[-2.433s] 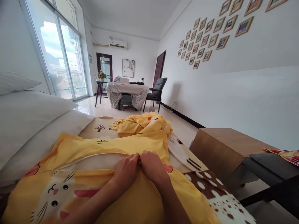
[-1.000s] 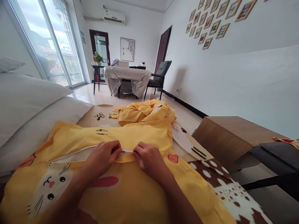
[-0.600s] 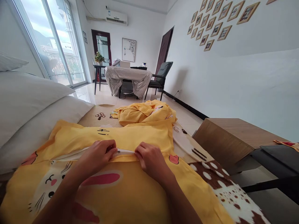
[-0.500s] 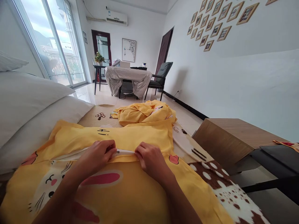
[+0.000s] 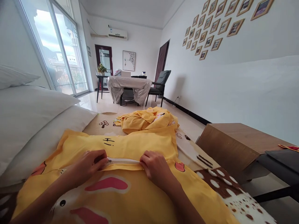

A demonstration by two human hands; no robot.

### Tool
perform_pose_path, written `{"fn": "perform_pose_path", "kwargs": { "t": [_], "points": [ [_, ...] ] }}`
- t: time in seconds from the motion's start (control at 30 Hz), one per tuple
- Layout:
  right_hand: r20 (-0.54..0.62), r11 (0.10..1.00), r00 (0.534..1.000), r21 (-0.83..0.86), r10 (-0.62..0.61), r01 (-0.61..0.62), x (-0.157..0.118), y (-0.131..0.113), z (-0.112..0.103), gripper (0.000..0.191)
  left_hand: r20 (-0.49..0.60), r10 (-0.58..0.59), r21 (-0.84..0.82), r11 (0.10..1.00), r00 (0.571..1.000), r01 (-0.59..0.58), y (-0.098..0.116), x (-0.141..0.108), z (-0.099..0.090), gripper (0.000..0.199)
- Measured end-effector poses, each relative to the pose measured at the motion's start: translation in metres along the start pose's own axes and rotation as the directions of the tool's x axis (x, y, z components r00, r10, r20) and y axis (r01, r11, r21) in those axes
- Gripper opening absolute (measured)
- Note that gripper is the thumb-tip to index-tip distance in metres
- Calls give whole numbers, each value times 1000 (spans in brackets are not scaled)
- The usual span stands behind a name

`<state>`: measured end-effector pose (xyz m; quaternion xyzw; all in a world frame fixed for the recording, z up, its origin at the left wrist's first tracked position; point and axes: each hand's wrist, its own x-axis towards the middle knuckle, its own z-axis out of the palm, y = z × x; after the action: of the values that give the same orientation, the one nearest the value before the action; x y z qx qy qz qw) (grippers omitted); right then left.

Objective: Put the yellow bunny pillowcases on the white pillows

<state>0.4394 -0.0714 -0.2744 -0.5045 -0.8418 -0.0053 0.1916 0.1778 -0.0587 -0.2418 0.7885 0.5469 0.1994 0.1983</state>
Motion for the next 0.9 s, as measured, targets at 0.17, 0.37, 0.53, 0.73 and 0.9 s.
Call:
{"fn": "perform_pose_path", "kwargs": {
  "t": [0.17,0.37,0.53,0.73,0.9],
  "points": [
    [-23,995,997,-59,73,-75,8,-29,-9,19,-95,36,-29,999,995,-39,-7,-5,17,22],
    [-57,1000,998,-13,-16,15,55,-97,-15,17,-172,78,-78,993,982,-92,-14,-7,24,23],
    [-56,990,996,127,65,-57,60,-109,16,20,-278,223,-16,972,934,-236,-21,-7,27,19],
    [-28,986,1000,165,12,-7,52,-94,27,17,-409,317,83,947,856,-311,-22,-9,35,20],
    [33,997,998,36,61,-62,58,-90,31,15,-411,360,176,933,838,-315,-22,-9,37,22]
  ]
}}
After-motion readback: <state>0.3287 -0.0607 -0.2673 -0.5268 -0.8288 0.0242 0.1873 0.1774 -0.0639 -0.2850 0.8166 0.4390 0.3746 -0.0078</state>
